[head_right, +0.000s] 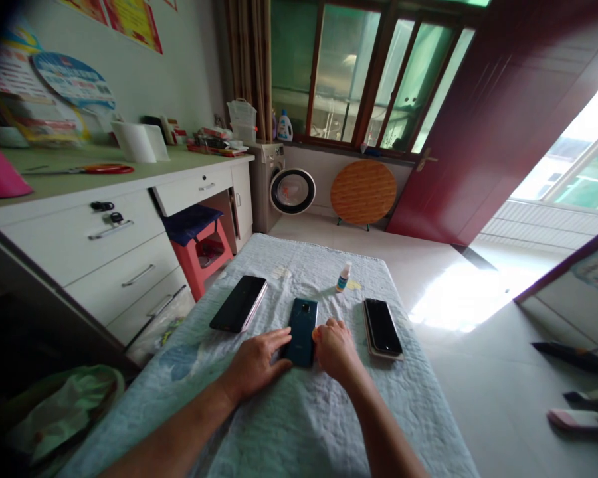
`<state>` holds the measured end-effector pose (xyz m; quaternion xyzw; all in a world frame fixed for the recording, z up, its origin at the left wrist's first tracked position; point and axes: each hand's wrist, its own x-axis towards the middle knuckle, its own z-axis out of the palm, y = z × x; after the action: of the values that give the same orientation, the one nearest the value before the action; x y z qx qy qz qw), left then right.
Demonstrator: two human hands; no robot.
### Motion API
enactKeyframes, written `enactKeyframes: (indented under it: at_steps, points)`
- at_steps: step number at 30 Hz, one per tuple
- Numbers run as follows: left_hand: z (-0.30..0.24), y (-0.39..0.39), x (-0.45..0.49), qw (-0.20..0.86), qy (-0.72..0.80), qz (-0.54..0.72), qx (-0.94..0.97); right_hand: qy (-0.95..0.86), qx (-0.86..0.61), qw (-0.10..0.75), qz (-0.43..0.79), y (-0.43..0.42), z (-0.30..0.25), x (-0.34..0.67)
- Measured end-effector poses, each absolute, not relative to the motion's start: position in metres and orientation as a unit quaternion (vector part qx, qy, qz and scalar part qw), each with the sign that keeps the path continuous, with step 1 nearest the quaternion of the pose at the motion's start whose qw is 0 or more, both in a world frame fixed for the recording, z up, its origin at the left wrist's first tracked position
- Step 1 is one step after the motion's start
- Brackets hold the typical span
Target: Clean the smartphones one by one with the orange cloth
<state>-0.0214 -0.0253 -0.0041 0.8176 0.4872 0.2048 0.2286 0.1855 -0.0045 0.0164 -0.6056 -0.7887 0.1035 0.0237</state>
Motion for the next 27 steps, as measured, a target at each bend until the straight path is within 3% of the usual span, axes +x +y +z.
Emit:
enactKeyframes:
  at_steps: [6,12,22,27]
  points:
    - [-0.004,-0.025,-0.02,0.229,0.493,0.21,0.813,-0.827,-0.547,-0.031,0.122,-0.017,0.033,0.184]
    - [-0.007,-0.025,-0.021,0.225,0.494,0.215,0.812,-0.834,-0.533,-0.02,0.144,-0.022,0.038,0.184]
    - [-0.015,-0.023,-0.023,0.22,0.485,0.232,0.814,-0.814,-0.495,0.081,0.293,-0.018,0.039,0.195]
    - [-0.018,-0.022,-0.024,0.233,0.469,0.249,0.815,-0.827,-0.5,0.19,0.175,-0.017,0.027,0.18]
